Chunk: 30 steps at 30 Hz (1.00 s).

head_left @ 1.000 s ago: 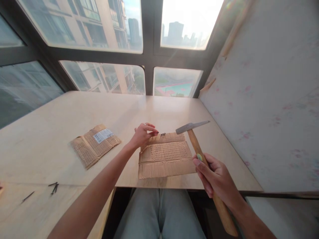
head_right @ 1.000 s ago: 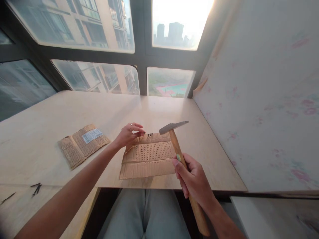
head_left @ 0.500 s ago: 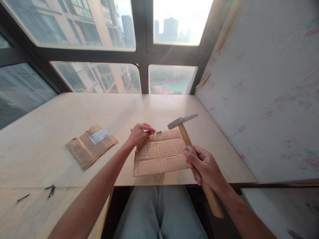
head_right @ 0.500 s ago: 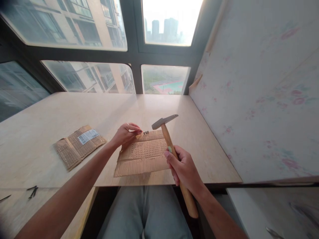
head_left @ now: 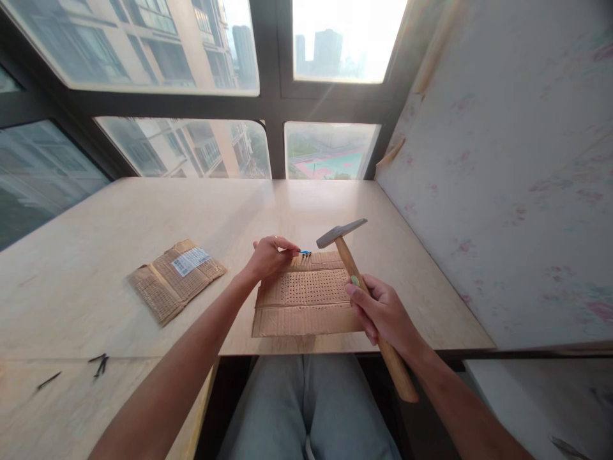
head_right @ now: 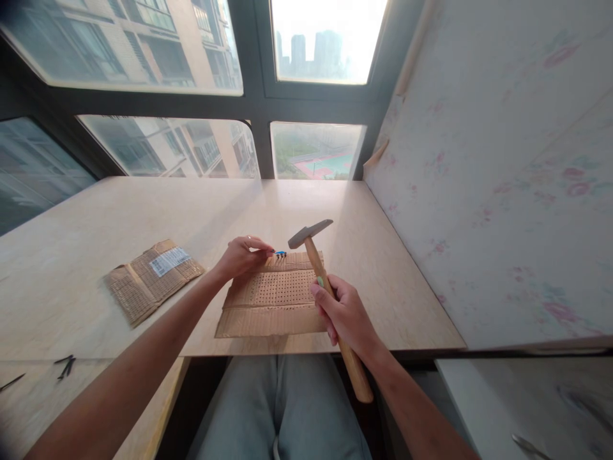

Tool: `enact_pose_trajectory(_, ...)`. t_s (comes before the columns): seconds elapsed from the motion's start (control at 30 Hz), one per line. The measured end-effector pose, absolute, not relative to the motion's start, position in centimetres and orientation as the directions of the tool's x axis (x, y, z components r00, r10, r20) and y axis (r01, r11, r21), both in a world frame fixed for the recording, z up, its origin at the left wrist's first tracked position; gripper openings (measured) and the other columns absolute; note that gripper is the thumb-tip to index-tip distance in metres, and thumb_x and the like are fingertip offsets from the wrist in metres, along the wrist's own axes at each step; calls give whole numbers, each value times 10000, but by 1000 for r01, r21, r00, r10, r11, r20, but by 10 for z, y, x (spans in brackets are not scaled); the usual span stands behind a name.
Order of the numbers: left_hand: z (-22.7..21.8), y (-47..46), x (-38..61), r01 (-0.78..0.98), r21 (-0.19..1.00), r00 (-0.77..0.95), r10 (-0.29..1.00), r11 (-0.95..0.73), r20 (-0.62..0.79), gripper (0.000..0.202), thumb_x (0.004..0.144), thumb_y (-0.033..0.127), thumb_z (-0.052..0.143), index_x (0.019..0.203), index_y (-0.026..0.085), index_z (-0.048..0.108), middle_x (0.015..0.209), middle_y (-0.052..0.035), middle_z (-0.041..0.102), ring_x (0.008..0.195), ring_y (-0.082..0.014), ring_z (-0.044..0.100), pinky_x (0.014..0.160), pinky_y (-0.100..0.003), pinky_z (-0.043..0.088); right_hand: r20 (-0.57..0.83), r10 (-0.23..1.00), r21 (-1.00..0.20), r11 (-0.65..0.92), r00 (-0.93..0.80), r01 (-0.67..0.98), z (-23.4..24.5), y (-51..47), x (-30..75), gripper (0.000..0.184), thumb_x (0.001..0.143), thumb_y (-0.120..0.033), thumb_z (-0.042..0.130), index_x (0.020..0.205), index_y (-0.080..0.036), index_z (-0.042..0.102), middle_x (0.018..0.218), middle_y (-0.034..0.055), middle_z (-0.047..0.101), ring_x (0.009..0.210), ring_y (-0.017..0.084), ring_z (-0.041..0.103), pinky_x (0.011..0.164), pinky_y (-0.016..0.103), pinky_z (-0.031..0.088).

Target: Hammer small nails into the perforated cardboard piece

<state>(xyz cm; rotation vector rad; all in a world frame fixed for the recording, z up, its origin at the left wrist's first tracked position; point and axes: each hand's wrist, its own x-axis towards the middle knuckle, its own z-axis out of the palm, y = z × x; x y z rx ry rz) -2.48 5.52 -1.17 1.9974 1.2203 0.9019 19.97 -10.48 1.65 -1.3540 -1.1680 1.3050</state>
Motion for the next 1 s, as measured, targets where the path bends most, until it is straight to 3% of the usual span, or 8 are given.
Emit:
enact_pose_trajectory(0.17,-6,55,-25,502,752,401,885,-427,235,82,728,248,707,722,246,789,762,-47,761,800,-201,674,800,-340,480,-154,987,-987,-151,-53,59,13,-91,198,362,861,-514,605,716,-204,487,437,-101,444,254,47,351,221,139,294)
enact_pose_trajectory(0.43,-11,53,-26,458,822,371,913,-338,169,128,746,337,715,784,244,795,809,-58,772,821,-224,683,759,-349,498,-196,977,-979,-191,-79,75,9,-79,200,368,848,-520,603,700,-208,478,417,-100,455,247,53,346,212,151,320)
enact_pose_trajectory(0.7,-13,51,-23,454,816,355,912,-358,203,92,736,244,703,741,237,795,811,-66,755,798,-204,668,733,-319,485,-200,977,-978,-194,-80,78,6,-77,198,357,851,-510,599,714,-205,474,457,-100,475,256,48,358,210,153,337)
enact_pose_trajectory(1.0,-20,53,-24,431,840,331,924,-330,193,103,736,302,730,762,223,792,805,-73,734,785,-193,646,720,-312,480,-203,976,-975,-196,-74,101,7,-77,199,359,859,-503,595,701,-207,467,428,-103,456,252,52,361,210,145,315)
